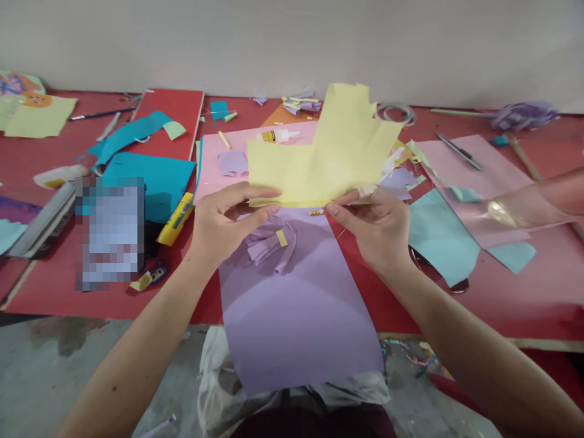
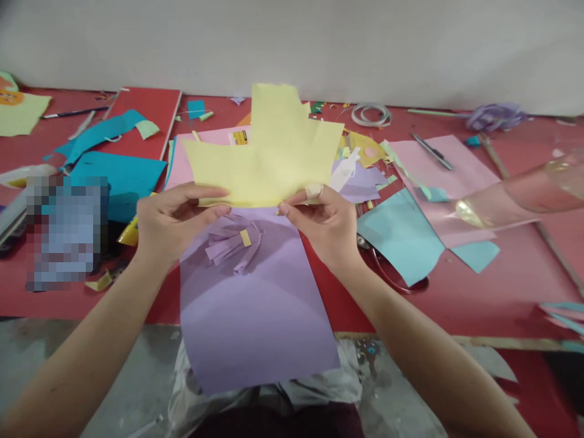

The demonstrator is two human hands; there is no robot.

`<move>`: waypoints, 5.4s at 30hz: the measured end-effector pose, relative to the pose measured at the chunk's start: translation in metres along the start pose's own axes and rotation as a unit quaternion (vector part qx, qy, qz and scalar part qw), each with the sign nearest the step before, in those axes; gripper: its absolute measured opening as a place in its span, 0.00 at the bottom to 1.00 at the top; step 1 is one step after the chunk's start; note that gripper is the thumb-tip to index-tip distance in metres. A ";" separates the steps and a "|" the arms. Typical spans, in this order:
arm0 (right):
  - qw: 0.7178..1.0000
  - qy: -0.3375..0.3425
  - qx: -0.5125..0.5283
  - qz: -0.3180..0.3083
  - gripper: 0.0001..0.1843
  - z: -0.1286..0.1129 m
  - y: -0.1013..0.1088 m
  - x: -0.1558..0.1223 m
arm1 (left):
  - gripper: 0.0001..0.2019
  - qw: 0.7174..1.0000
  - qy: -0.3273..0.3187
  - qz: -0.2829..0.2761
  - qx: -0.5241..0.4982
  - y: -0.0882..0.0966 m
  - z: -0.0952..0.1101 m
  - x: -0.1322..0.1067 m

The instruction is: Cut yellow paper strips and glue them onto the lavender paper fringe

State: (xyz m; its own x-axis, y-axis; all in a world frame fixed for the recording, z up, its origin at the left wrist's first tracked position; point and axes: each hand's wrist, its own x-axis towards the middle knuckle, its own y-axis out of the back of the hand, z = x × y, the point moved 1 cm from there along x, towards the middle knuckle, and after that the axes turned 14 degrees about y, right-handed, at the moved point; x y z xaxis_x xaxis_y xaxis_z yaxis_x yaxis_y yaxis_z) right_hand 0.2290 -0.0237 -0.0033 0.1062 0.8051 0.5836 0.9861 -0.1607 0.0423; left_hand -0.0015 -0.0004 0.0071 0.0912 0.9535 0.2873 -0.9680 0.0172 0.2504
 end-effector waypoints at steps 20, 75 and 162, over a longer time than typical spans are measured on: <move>0.999 -0.043 0.026 0.002 0.09 0.007 0.001 -0.003 | 0.07 1.000 -0.024 -0.003 -0.010 -0.004 -0.001 0.001; 0.993 -0.110 0.037 0.033 0.13 -0.003 -0.008 -0.002 | 0.14 0.980 0.164 -0.102 -0.051 -0.005 0.008 -0.005; 0.983 -0.164 0.073 -0.031 0.15 -0.004 -0.005 0.000 | 0.05 0.956 0.174 -0.206 -0.115 -0.006 0.006 -0.001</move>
State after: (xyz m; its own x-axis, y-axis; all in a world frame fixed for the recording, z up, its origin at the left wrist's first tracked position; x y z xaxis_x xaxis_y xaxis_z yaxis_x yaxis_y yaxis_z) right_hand 0.2235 -0.0249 0.0000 0.0570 0.9555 0.2895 0.9973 -0.0410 -0.0608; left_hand 0.0060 -0.0035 0.0110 0.4318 0.8928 -0.1282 -0.8957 0.4411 0.0551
